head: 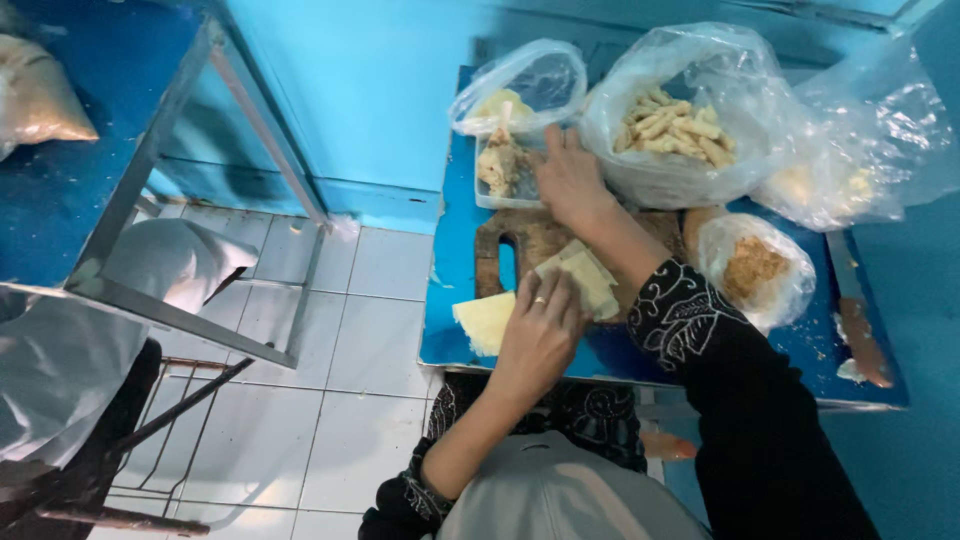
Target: The person sits at a small table and folds thin square wrappers by hand, pressing filling into each piece and folding the wrapper closed over a wooden cutting board. Finished folded pieces are set aside while filled wrappers continue to be folded one at a time.
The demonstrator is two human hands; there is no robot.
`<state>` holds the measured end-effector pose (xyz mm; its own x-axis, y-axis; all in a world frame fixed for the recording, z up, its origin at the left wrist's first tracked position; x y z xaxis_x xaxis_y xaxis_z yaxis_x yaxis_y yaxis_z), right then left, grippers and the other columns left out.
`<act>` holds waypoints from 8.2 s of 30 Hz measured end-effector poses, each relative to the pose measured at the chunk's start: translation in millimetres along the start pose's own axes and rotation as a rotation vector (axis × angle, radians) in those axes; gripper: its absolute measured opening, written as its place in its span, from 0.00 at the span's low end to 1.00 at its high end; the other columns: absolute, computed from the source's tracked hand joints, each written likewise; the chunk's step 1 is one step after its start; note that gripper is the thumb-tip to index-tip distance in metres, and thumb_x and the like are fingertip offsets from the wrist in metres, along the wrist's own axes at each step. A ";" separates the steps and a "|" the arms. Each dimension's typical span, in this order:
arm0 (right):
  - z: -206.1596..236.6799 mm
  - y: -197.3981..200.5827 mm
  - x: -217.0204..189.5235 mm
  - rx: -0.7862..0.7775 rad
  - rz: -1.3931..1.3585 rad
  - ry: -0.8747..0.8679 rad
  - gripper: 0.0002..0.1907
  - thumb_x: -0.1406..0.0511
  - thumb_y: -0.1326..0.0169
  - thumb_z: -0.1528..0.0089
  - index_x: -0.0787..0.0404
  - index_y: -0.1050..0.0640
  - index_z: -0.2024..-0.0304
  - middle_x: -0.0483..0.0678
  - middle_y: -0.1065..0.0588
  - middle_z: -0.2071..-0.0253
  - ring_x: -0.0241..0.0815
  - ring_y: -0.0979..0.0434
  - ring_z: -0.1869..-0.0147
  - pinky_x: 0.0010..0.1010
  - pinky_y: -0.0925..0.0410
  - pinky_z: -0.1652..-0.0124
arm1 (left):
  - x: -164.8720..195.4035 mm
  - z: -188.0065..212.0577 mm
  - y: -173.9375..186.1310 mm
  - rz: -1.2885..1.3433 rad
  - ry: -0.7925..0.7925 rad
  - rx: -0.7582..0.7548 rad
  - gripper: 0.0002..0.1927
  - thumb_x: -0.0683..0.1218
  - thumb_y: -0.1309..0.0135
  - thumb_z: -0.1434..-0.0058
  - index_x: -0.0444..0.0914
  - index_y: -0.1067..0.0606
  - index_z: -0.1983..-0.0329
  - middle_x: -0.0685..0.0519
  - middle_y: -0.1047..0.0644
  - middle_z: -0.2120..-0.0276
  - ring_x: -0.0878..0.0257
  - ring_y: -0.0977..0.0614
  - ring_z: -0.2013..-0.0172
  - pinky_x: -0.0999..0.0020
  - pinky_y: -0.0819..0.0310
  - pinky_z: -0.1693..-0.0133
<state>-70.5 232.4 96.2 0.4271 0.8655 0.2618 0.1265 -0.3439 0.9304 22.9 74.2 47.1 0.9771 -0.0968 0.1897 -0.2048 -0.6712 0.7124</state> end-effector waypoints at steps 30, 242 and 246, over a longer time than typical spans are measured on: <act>141.0 -22.0 -6.8 0.067 0.039 0.226 0.36 0.62 0.45 0.41 0.49 0.34 0.29 0.55 0.36 0.35 0.57 0.34 0.34 0.55 0.35 0.39 | -48.5 -1.2 -26.5 -0.015 0.028 -0.039 0.24 0.52 0.47 0.32 0.26 0.25 0.45 0.39 0.26 0.48 0.45 0.27 0.40 0.44 0.42 0.34; 187.4 -40.4 56.2 0.139 -0.620 -0.278 0.08 0.56 0.32 0.44 0.50 0.14 0.67 0.49 0.32 0.52 0.54 0.35 0.42 0.51 0.43 0.48 | -24.5 -26.9 -31.0 0.165 0.062 -0.026 0.07 0.44 0.38 0.43 0.38 0.21 0.64 0.45 0.31 0.40 0.44 0.33 0.39 0.25 0.55 0.35; 188.4 -34.4 53.5 0.173 -0.620 -0.299 0.09 0.57 0.30 0.47 0.49 0.14 0.67 0.50 0.33 0.52 0.55 0.36 0.42 0.50 0.42 0.48 | -28.8 -25.5 -37.2 0.225 0.127 -0.051 0.04 0.42 0.39 0.44 0.37 0.21 0.66 0.47 0.30 0.41 0.45 0.33 0.38 0.27 0.54 0.34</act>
<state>116.7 222.0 29.9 0.4548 0.7919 -0.4075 0.5553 0.1055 0.8249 0.9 120.7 32.4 0.8922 -0.1442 0.4279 -0.4217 -0.6050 0.6754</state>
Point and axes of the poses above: each hand's wrist, its own z-axis away from the middle knuckle, its own y-axis out of the back of the hand, x = y × z, the point moved 9 cm from there along -z, towards the middle knuckle
